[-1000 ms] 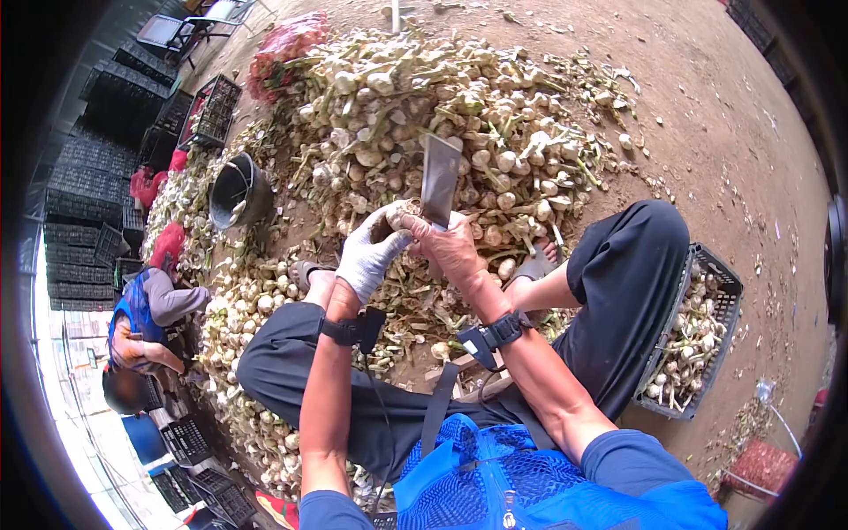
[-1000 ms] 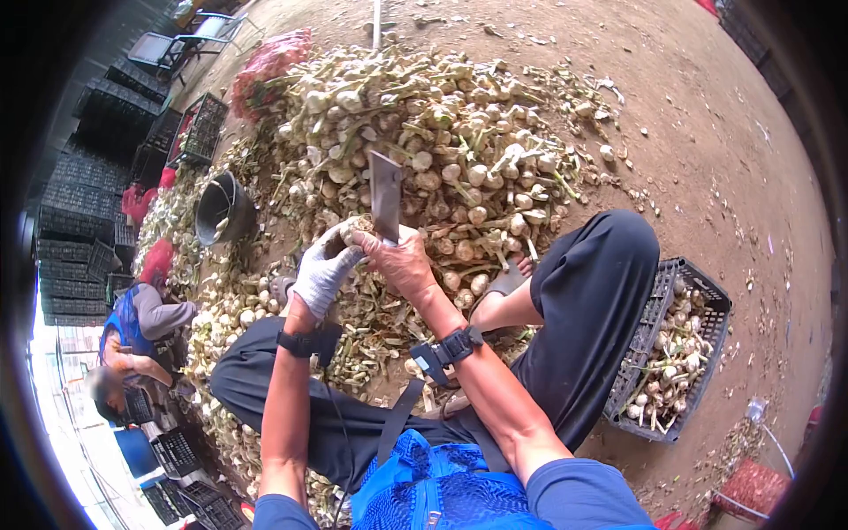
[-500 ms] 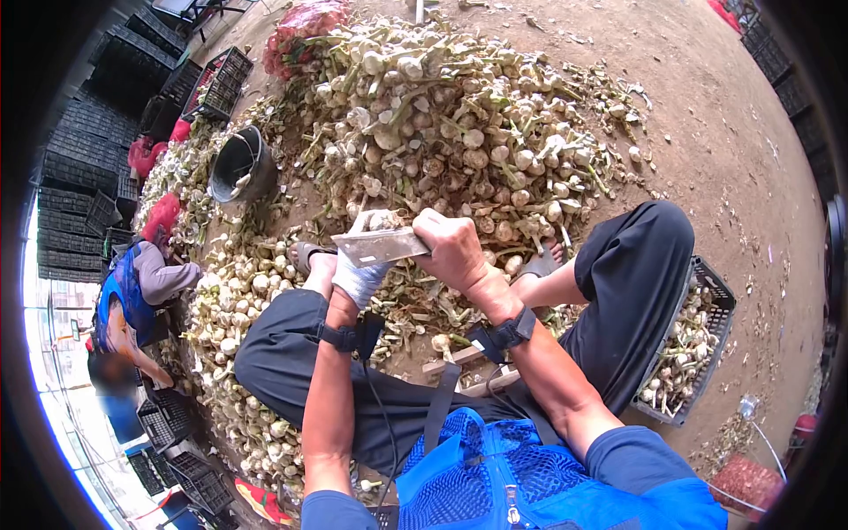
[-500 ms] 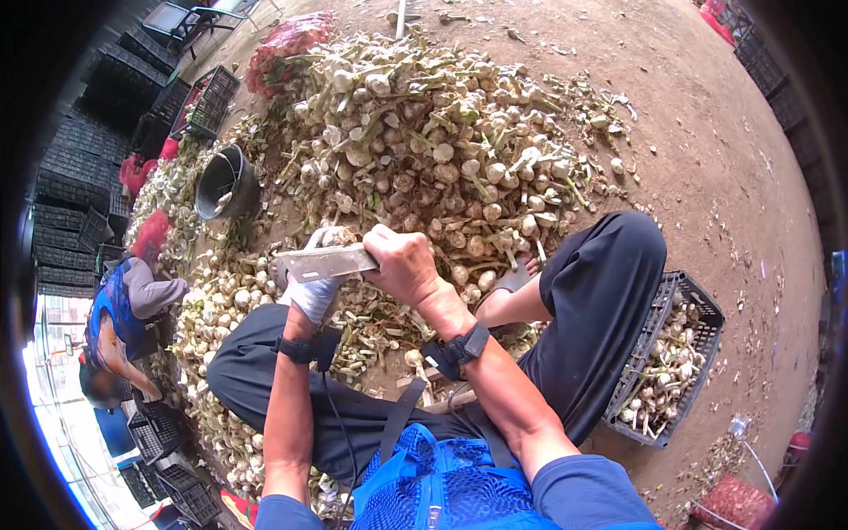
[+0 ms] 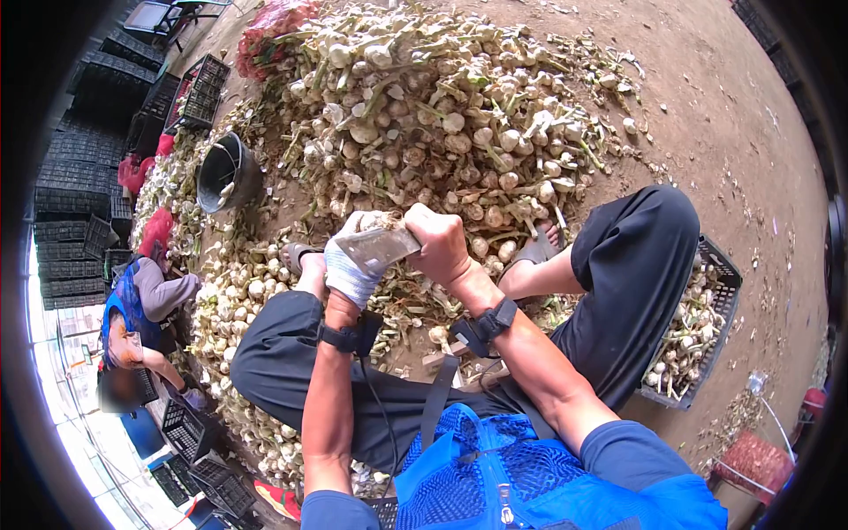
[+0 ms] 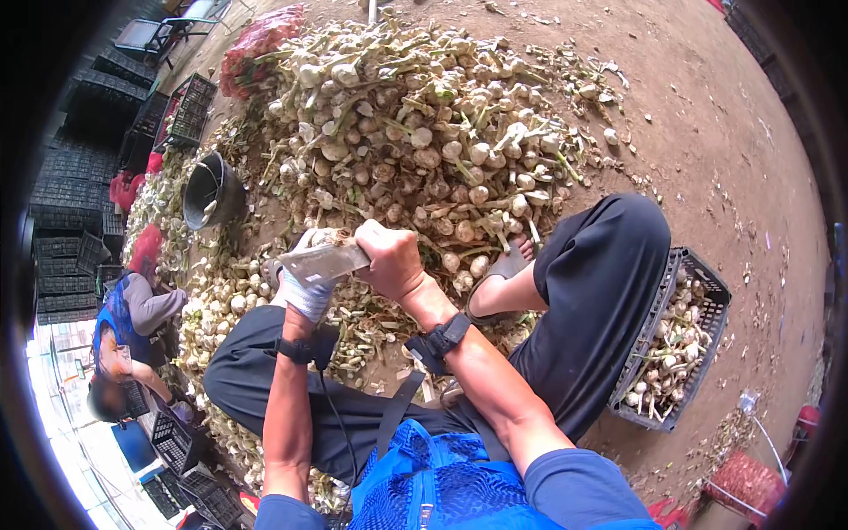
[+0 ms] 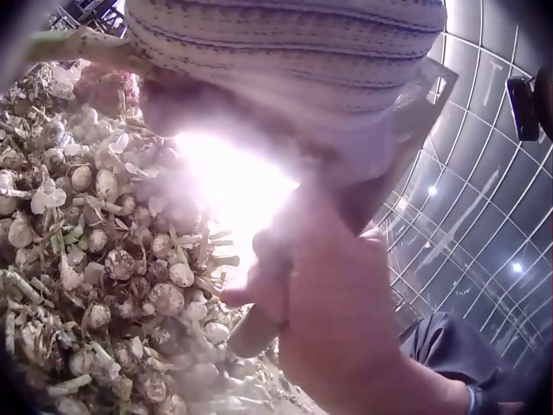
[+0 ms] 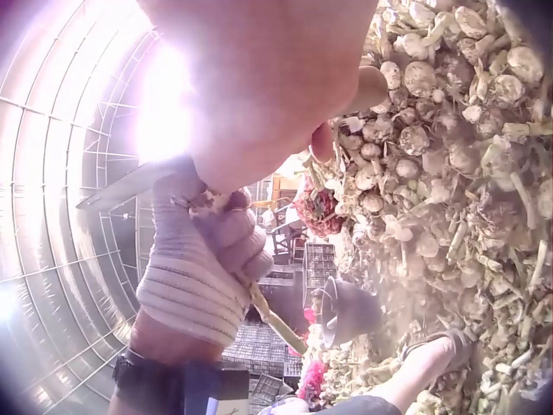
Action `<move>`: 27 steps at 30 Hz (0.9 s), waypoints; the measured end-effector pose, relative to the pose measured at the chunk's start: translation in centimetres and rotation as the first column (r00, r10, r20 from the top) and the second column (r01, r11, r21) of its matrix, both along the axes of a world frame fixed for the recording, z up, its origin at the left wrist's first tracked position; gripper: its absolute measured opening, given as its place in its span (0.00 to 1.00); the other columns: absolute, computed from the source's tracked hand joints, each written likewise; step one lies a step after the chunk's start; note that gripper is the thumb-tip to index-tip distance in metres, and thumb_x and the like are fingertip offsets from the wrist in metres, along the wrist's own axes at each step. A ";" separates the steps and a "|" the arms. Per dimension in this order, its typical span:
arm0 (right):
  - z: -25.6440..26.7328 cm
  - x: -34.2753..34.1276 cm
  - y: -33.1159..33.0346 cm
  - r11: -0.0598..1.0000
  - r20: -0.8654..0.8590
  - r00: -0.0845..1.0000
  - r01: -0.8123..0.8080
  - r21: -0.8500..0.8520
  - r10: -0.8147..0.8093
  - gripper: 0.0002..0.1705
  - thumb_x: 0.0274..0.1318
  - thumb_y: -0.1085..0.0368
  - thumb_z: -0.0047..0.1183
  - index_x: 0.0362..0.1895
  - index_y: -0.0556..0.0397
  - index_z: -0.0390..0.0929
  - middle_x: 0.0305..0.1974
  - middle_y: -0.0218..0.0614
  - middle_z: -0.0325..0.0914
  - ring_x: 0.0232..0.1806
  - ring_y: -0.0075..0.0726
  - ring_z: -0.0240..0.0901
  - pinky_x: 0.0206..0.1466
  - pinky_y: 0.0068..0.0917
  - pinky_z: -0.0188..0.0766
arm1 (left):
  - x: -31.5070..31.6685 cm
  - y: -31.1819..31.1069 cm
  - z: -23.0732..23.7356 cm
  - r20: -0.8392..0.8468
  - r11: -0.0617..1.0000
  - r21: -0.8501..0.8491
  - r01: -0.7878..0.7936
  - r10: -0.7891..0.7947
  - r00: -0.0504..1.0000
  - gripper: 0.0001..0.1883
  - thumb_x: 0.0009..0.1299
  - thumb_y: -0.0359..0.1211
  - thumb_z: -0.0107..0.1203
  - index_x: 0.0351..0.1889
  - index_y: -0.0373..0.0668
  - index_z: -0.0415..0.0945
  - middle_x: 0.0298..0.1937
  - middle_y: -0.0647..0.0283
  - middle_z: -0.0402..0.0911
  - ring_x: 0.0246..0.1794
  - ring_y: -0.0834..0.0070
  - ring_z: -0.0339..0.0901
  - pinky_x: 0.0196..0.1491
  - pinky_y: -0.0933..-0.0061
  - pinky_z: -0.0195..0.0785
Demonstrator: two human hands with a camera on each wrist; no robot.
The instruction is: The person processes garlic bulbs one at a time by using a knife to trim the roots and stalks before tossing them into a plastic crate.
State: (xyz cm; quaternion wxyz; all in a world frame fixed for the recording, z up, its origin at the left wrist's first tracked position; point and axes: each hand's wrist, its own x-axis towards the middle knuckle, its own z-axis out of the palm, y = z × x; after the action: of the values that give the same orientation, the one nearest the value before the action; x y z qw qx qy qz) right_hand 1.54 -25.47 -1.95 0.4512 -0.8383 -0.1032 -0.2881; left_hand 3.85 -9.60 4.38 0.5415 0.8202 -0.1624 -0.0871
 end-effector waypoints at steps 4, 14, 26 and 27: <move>-1.4 -0.2 -0.8 0.997 0.032 0.997 0.070 0.033 -0.071 0.10 0.50 0.61 0.59 0.28 0.52 0.75 0.27 0.42 0.74 0.27 0.53 0.76 0.28 0.39 0.72 | 0.6 -0.6 -1.7 0.235 0.970 0.233 0.074 -0.130 0.963 0.16 0.57 0.29 0.63 0.43 0.38 0.75 0.37 0.65 0.83 0.35 0.81 0.79 0.40 0.78 0.73; -3.3 -0.3 -0.5 0.361 -0.464 0.816 0.341 0.868 0.344 0.16 0.61 0.55 0.61 0.33 0.57 0.78 0.22 0.26 0.74 0.16 0.18 0.68 0.19 0.24 0.77 | -0.2 -1.7 1.3 -0.123 0.902 -0.426 -0.074 0.023 0.992 0.29 0.64 0.49 0.69 0.53 0.38 0.73 0.37 0.71 0.78 0.36 0.83 0.74 0.42 0.80 0.69; 1.7 0.5 -0.1 0.278 -0.290 0.806 0.162 0.947 0.517 0.13 0.63 0.63 0.58 0.44 0.60 0.81 0.18 0.21 0.69 0.14 0.14 0.62 0.26 0.23 0.78 | 0.4 2.3 3.9 -0.266 0.829 -0.488 -0.275 0.159 0.951 0.23 0.66 0.46 0.64 0.51 0.42 0.74 0.39 0.68 0.77 0.35 0.81 0.73 0.36 0.79 0.68; 1.8 0.5 0.0 0.270 -0.258 0.840 0.139 0.953 0.477 0.15 0.64 0.63 0.57 0.47 0.62 0.81 0.18 0.20 0.69 0.14 0.14 0.63 0.26 0.22 0.79 | 0.3 2.3 4.1 -0.312 0.770 -0.541 -0.339 0.191 0.931 0.23 0.65 0.47 0.64 0.51 0.43 0.75 0.39 0.69 0.77 0.35 0.81 0.73 0.36 0.77 0.68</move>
State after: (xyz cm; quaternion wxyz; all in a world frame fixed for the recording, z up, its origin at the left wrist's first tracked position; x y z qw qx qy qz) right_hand 2.06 -25.50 -0.19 0.8967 -0.4269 0.1164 -0.0099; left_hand 4.11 -7.28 8.52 0.7898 0.6111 0.0033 -0.0526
